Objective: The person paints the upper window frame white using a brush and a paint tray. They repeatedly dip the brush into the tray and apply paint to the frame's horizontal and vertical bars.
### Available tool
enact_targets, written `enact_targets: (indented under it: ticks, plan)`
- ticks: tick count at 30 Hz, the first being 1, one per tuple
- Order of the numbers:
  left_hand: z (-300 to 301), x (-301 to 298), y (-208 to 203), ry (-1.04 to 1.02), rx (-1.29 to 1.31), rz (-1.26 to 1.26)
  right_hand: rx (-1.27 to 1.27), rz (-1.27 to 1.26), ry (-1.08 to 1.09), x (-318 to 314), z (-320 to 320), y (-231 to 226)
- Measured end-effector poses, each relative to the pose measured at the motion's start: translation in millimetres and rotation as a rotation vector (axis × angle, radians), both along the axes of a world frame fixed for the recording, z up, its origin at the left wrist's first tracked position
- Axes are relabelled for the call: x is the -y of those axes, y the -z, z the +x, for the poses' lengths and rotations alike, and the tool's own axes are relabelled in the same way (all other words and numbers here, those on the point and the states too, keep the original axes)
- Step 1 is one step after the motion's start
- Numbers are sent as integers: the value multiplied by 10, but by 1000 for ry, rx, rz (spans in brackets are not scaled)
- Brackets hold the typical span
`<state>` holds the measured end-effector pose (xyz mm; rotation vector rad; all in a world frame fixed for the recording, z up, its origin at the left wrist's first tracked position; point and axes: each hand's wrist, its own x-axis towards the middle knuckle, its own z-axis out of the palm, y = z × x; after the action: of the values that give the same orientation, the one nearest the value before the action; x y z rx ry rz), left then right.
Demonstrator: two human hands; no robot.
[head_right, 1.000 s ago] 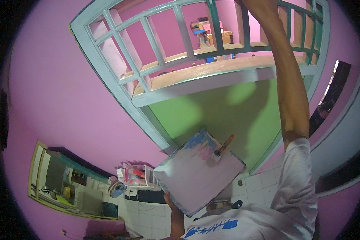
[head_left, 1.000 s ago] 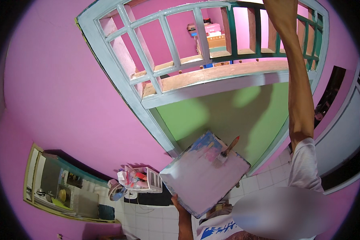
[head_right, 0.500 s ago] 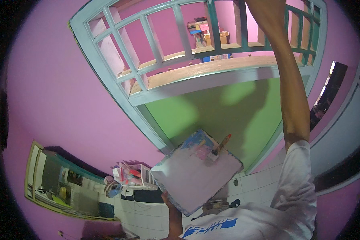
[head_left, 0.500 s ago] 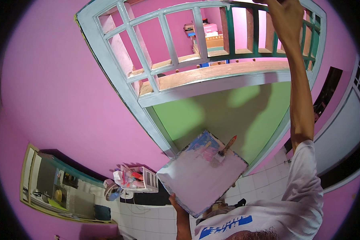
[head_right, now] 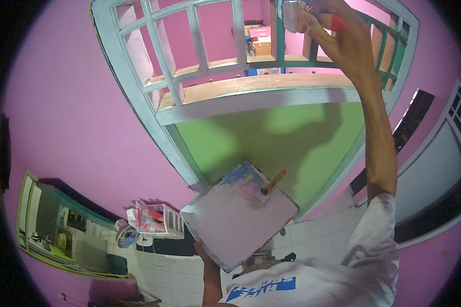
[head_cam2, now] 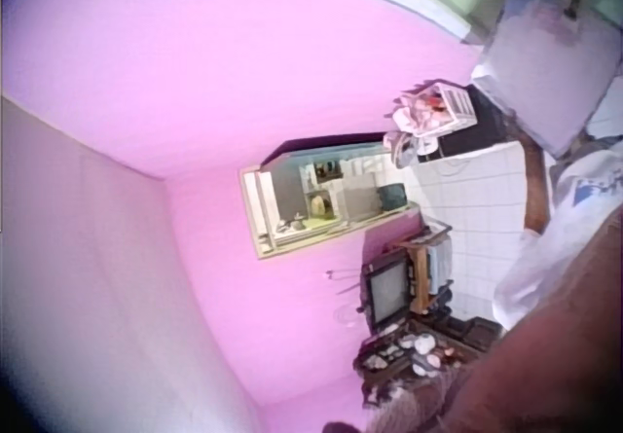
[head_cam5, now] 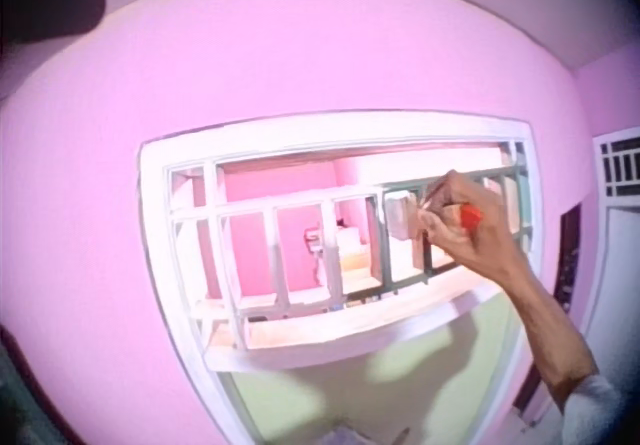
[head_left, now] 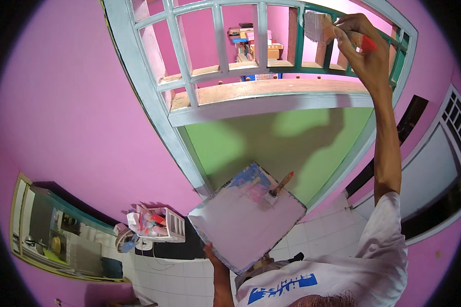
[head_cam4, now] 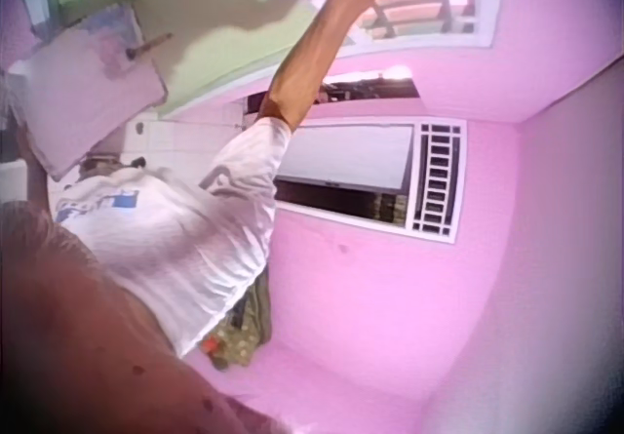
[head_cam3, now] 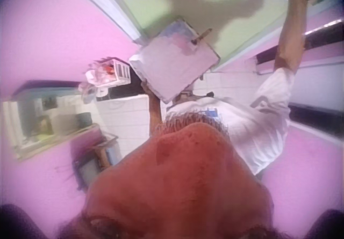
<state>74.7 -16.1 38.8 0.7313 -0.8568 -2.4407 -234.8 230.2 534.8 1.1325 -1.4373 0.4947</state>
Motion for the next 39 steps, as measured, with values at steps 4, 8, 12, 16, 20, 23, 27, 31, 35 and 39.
enact_targets:
  ticks: [4,8,12,16,20,23,27,31,35,39]
  plan:
    - [5,62,199,-16,40,35,166,-55,4,68,60,190]
    - [-23,19,-18,1,47,81,24,226,130,152,151,176]
    - [-57,93,82,42,58,75,-61,459,287,201,149,58]
    - [-101,97,48,68,13,92,-120,607,474,344,180,-59]
    - [-107,122,233,40,62,139,-142,704,542,528,4,-173]
    - [-166,157,454,66,22,174,-299,818,601,527,-217,-333]
    - [-129,178,528,93,27,133,-344,938,924,678,-96,-484]
    - [-58,183,603,71,58,164,-139,1114,623,1139,176,-685]
    - [-80,173,532,97,43,160,-93,1087,671,1061,186,-654]
    - [-86,172,597,74,130,130,-66,1081,716,1054,229,-655]
